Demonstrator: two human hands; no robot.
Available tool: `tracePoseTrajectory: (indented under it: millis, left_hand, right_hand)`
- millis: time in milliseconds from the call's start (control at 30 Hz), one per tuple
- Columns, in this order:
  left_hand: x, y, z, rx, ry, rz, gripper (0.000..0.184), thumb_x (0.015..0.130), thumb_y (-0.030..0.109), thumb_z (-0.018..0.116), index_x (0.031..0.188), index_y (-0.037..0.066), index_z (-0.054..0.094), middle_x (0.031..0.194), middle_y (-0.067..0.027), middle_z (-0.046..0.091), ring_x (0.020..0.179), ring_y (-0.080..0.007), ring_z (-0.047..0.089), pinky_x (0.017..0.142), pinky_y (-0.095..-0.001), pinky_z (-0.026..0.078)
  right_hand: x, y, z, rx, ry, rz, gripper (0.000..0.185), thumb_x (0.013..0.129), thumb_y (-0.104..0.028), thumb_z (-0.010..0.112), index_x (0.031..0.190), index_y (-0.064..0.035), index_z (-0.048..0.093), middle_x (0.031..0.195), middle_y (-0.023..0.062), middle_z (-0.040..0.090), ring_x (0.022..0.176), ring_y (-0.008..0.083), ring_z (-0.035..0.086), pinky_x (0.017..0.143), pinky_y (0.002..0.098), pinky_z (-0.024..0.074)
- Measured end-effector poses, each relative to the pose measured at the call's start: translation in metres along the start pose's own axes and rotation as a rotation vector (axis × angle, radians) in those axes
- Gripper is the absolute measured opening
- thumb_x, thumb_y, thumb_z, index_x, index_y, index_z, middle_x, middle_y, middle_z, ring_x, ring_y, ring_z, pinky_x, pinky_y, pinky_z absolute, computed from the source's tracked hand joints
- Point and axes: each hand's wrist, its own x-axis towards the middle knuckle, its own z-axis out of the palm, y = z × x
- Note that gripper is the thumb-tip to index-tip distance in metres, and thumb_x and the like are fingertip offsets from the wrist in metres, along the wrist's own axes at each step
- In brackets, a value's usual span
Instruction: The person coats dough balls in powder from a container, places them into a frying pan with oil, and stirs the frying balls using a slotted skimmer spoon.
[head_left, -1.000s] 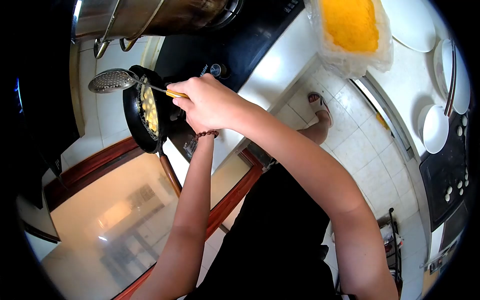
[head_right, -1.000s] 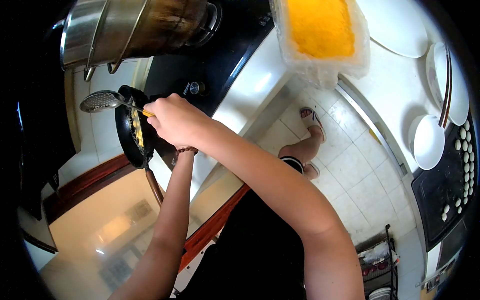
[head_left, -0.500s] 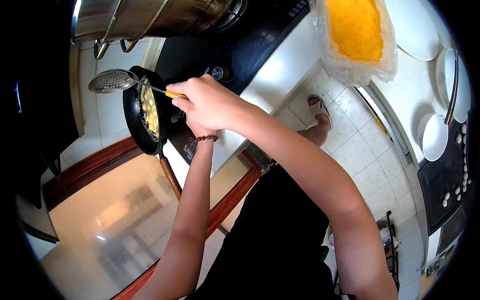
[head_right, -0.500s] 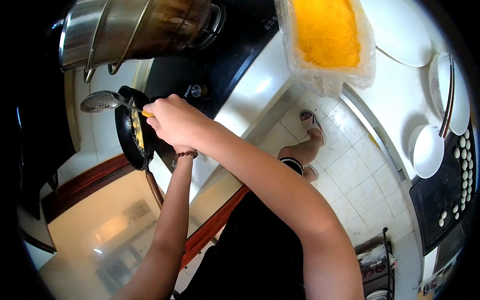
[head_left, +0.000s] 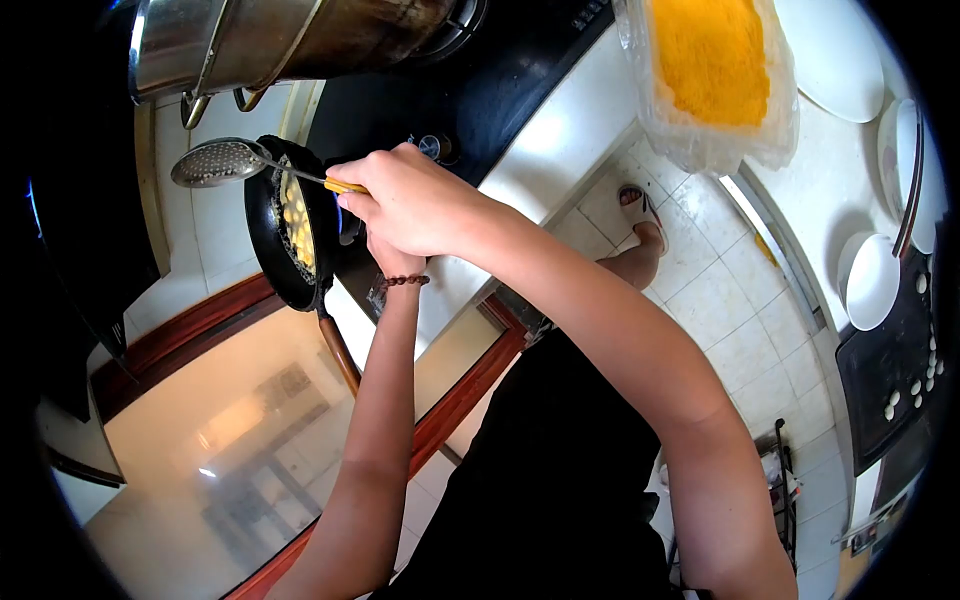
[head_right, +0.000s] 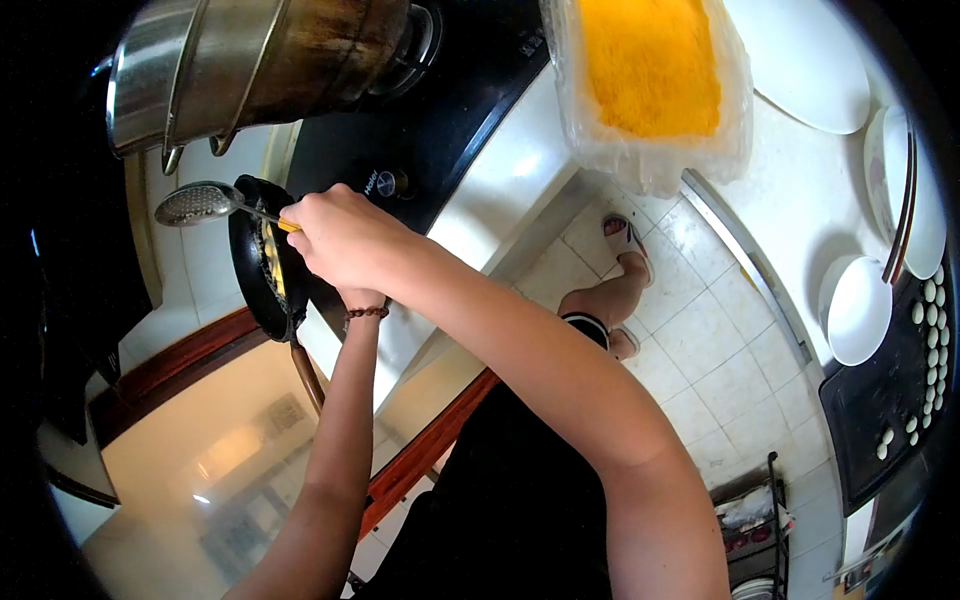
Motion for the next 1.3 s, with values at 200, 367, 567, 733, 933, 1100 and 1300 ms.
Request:
tracePoseTrajectory:
  millis: [200,367,567,733,933,1100,1300]
  left_hand:
    - [0.0,0.0,0.004,0.02,0.014,-0.054,0.045,0.095,0.033,0.067,0.127,0.002,0.063,0.113,-0.0231,0.073,0.107,-0.0403,0.069,0.089,-0.0477,0.053]
    - [0.002,-0.003,0.005,0.025,-0.004,-0.16,0.046,0.095,0.034,0.067,0.127,0.002,0.063,0.112,-0.0234,0.073,0.107,-0.0405,0.069,0.088,-0.0478,0.053]
    - [0.001,-0.003,0.005,0.027,-0.019,-0.223,0.046,0.095,0.036,0.067,0.127,0.003,0.063,0.111,-0.0238,0.073,0.106,-0.0408,0.069,0.088,-0.0479,0.053]
    - [0.001,-0.004,0.004,0.044,-0.012,-0.163,0.045,0.095,0.037,0.066,0.125,0.003,0.064,0.109,-0.0242,0.073,0.105,-0.0414,0.07,0.087,-0.049,0.053]
    - [0.001,-0.01,0.006,0.094,-0.061,-0.243,0.044,0.094,0.036,0.067,0.123,0.003,0.064,0.108,-0.0243,0.073,0.104,-0.0424,0.069,0.086,-0.0506,0.053]
    - [0.001,-0.006,0.006,0.078,-0.027,-0.235,0.045,0.093,0.036,0.068,0.124,0.003,0.064,0.108,-0.0233,0.073,0.104,-0.0419,0.069,0.087,-0.0501,0.053]
    - [-0.003,-0.012,0.01,0.011,0.01,-0.191,0.044,0.094,0.033,0.068,0.125,0.003,0.065,0.114,-0.0231,0.072,0.107,-0.041,0.069,0.089,-0.0488,0.053]
  right_hand:
    - [0.001,-0.004,-0.002,-0.01,-0.016,0.02,0.035,0.1,-0.015,0.063,0.131,-0.0005,0.067,0.11,0.0299,0.071,0.101,0.0447,0.07,0.094,0.0445,0.0553]
    - [0.003,-0.008,-0.005,-0.025,-0.048,0.06,0.035,0.099,-0.016,0.063,0.131,-0.0001,0.068,0.11,0.0293,0.071,0.101,0.044,0.071,0.093,0.0449,0.0557]
    - [0.006,-0.005,-0.005,-0.044,-0.035,0.024,0.035,0.1,-0.016,0.062,0.131,-0.0019,0.068,0.11,0.0294,0.071,0.102,0.0438,0.071,0.094,0.0442,0.056]
    - [0.007,-0.005,-0.005,-0.031,-0.033,0.037,0.035,0.1,-0.016,0.062,0.131,-0.0023,0.068,0.11,0.0298,0.071,0.102,0.0446,0.07,0.094,0.0442,0.0558]
    - [0.01,-0.004,-0.003,-0.021,-0.043,0.038,0.035,0.1,-0.016,0.062,0.131,-0.0011,0.068,0.109,0.0306,0.071,0.102,0.0452,0.07,0.093,0.0444,0.0557]
    - [0.011,-0.002,0.002,-0.02,-0.036,0.026,0.034,0.099,-0.014,0.063,0.13,-0.0004,0.068,0.109,0.0307,0.071,0.102,0.0459,0.07,0.093,0.0447,0.0557]
    - [0.012,-0.005,0.006,-0.036,-0.062,0.007,0.034,0.098,-0.013,0.063,0.129,0.0012,0.067,0.109,0.0309,0.07,0.101,0.0443,0.07,0.09,0.0432,0.0562]
